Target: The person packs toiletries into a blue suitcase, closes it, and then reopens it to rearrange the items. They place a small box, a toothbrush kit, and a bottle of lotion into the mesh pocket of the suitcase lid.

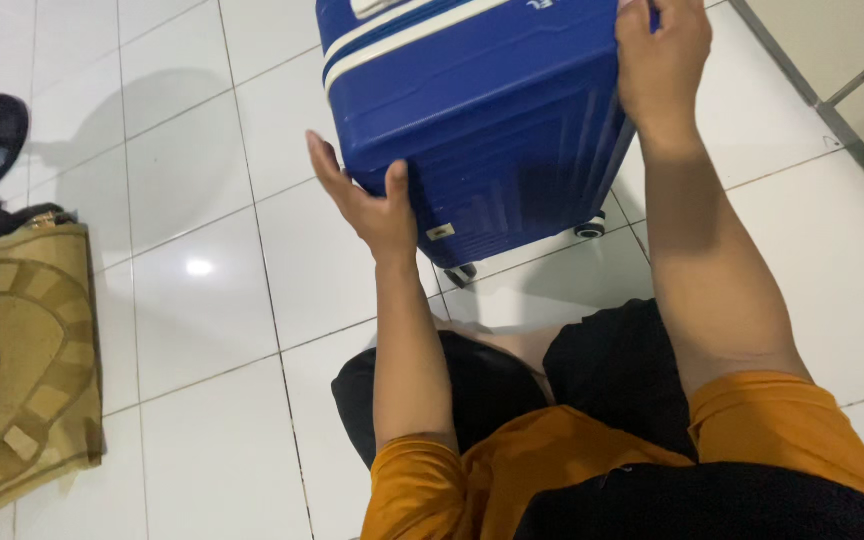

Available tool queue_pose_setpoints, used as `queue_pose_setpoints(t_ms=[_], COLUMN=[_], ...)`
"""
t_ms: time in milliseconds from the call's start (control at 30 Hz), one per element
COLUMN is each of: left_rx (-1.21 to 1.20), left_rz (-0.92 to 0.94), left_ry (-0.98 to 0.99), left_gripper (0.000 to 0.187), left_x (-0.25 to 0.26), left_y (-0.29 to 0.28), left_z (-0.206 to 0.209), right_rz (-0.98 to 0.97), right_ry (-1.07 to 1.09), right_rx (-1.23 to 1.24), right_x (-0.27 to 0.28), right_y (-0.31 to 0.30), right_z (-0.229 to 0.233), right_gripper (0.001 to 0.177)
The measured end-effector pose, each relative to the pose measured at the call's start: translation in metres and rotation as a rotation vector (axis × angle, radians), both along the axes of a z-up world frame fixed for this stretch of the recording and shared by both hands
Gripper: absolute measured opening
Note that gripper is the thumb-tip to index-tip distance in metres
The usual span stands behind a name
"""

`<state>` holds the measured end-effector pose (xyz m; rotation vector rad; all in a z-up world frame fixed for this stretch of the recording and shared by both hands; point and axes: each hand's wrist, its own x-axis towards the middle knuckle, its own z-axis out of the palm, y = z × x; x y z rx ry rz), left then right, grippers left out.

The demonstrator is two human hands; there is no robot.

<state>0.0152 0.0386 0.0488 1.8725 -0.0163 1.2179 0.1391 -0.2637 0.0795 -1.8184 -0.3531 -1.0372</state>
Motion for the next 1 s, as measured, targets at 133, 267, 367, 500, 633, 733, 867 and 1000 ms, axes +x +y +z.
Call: queue_pose_setpoints(t_ms=[133, 267, 367, 500, 633, 733, 867, 1000], left_rx=[-0.133, -0.18, -0.213, -0.223, 0.092, 0.448, 0.536, 0.736], left_rz=[0.022, 0.004, 0.028, 0.035, 0.116, 0.399, 0.424, 0.379], left_ry=[0.101, 0.05, 0.097, 0.108, 0.006, 0.101, 0.152, 0.214], left_gripper=[0.094, 0.079, 0.07, 0.06, 0.048, 0.041, 0.043, 0.043], left_x=[0.007, 0.007, 0.006, -0.002, 0.003, 0.014, 0.021, 0.033], left_y=[-0.012, -0.01, -0.009, -0.012, -0.023, -0.027, -0.028, -0.042], left_z=[0.015, 0.014, 0.016, 0.029, 0.041, 0.046, 0.051, 0.061], right_rz=[-0.018, -0.021, -0.041, -0.066, -0.186, -0.289, -0.217, -0.139], right_ry=[0.016, 0.112, 0.099, 0.036, -0.123, -0.138, -0.119, -0.147], right_rx=[0.01, 0.014, 0.006, -0.047, -0.258, -0.427, -0.544, -0.563], right_x=[-0.004, -0.007, -0.004, -0.014, -0.037, -0.054, -0.061, -0.053], right_y=[0.003, 0.005, 0.005, 0.009, 0.024, 0.039, 0.048, 0.045], right_z=[0.006, 0.004, 0.006, 0.006, 0.005, 0.004, 0.007, 0.009], right_gripper=[0.018, 0.016, 0.017, 0.021, 0.032, 0.046, 0.053, 0.054])
